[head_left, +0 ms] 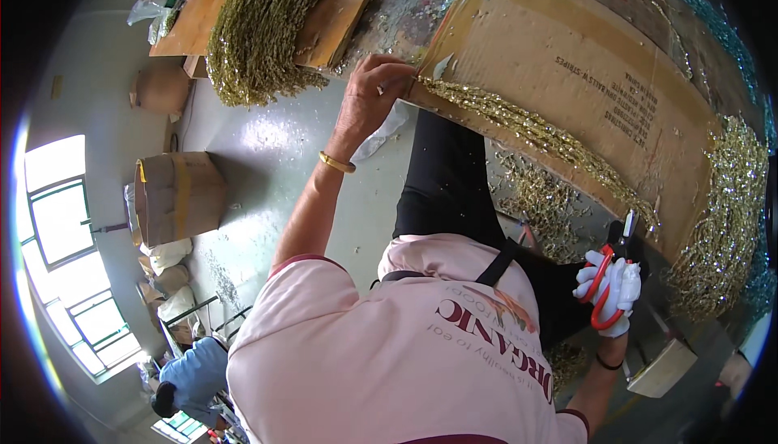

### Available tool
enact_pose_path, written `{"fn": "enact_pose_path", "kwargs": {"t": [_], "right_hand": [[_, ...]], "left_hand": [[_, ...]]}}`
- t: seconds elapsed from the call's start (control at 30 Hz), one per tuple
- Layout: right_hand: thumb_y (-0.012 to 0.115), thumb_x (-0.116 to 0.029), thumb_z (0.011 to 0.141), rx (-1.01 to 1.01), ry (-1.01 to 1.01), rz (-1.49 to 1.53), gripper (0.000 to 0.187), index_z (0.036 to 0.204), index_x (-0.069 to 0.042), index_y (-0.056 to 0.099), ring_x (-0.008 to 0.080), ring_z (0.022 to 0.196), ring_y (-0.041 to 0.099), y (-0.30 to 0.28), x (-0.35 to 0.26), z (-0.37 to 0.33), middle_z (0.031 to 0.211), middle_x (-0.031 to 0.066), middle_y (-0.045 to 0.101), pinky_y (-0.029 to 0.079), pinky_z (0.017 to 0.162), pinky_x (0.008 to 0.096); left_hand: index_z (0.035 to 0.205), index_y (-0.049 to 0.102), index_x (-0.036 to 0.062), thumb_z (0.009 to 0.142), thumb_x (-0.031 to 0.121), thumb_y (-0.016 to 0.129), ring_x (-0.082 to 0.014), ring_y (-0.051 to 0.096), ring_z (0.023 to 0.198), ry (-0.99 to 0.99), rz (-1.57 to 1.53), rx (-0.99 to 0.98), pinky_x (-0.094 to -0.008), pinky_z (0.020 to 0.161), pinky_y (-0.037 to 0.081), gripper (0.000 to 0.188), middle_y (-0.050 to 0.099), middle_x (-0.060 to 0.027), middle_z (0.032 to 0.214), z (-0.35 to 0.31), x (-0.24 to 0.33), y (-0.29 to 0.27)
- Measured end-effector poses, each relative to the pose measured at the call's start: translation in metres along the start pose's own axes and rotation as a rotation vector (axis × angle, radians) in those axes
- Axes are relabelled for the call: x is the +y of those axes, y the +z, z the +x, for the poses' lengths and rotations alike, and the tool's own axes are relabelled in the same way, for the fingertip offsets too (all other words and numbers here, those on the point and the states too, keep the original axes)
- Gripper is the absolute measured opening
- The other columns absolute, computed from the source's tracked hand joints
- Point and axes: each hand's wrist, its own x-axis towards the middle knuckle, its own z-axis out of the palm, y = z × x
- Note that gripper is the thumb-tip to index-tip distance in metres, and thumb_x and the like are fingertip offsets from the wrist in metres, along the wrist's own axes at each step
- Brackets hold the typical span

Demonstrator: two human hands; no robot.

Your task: Cutting long strips of gold tinsel garland into smaller pieces using a pair of pliers/cutters and sorting them.

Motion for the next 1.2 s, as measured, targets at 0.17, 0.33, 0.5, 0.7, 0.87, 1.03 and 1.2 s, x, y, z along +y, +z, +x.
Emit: {"fn": "enact_pose_path", "kwargs": {"t": [0.17,0.33,0.5,0.7,0.87,1.03,1.2], "right_hand": [[0.033,-0.051,0.089,0.087,0.035,0.028,0.064,0.119,0.005,0.040,0.0399,0.073,0.059,0.013,-0.002,-0.001,0.095,0.0267,0.056,0.047,0.070,0.0512],[0.032,-0.048,0.090,0.160,-0.013,-0.074,0.061,0.118,0.005,0.041,0.0378,0.070,0.059,0.013,0.002,-0.001,0.091,0.0253,0.058,0.049,0.066,0.0489],[0.030,-0.049,0.090,0.213,-0.044,-0.102,0.061,0.117,0.005,0.043,0.0354,0.065,0.059,0.027,0.002,-0.002,0.086,0.0236,0.058,0.050,0.062,0.0462],[0.031,-0.052,0.089,0.223,-0.013,0.040,0.066,0.119,0.006,0.041,0.0372,0.067,0.060,0.021,0.003,-0.001,0.089,0.0256,0.058,0.050,0.063,0.0479],[0.032,-0.053,0.088,0.115,-0.011,0.085,0.069,0.120,0.006,0.039,0.0399,0.072,0.059,0.016,0.004,-0.001,0.096,0.0284,0.056,0.048,0.068,0.0508],[0.033,-0.054,0.087,0.117,-0.014,0.023,0.070,0.121,0.006,0.039,0.0398,0.073,0.059,0.013,0.004,-0.001,0.095,0.0280,0.056,0.048,0.069,0.0512],[0.034,-0.054,0.086,0.123,0.000,0.047,0.070,0.121,0.006,0.039,0.0391,0.074,0.059,0.010,0.003,-0.001,0.095,0.0276,0.056,0.048,0.068,0.0504]], "left_hand": [[0.089,0.065,0.0098,0.073,0.005,0.063,-0.0243,0.054,0.091,0.069,0.009,-0.010,-0.0346,0.080,0.043,0.016,0.059,-0.0050,0.094,0.000,-0.003,0.000],[0.086,0.065,0.0098,0.074,0.006,0.063,-0.0242,0.054,0.089,0.090,0.031,0.001,-0.0349,0.079,0.043,0.013,0.060,-0.0039,0.092,0.000,-0.008,-0.001],[0.087,0.065,0.0066,0.074,0.002,0.063,-0.0210,0.056,0.091,0.098,0.064,-0.007,-0.0314,0.079,0.045,0.014,0.060,-0.0052,0.094,0.002,-0.006,-0.002],[0.087,0.064,0.0062,0.075,0.002,0.062,-0.0213,0.056,0.092,0.092,0.051,-0.015,-0.0309,0.079,0.046,0.013,0.060,-0.0052,0.094,0.002,-0.009,-0.001],[0.088,0.064,0.0063,0.075,0.002,0.062,-0.0214,0.056,0.092,0.115,0.058,-0.021,-0.0309,0.079,0.046,0.013,0.060,-0.0051,0.094,0.003,-0.012,-0.003],[0.088,0.064,0.0072,0.075,0.003,0.062,-0.0220,0.056,0.091,0.145,0.083,-0.014,-0.0316,0.079,0.045,0.014,0.060,-0.0049,0.094,0.003,-0.011,-0.003],[0.089,0.064,0.0074,0.075,0.002,0.062,-0.0224,0.056,0.091,0.150,0.113,-0.021,-0.0318,0.078,0.045,0.015,0.060,-0.0052,0.094,0.002,-0.009,-0.006]]}}
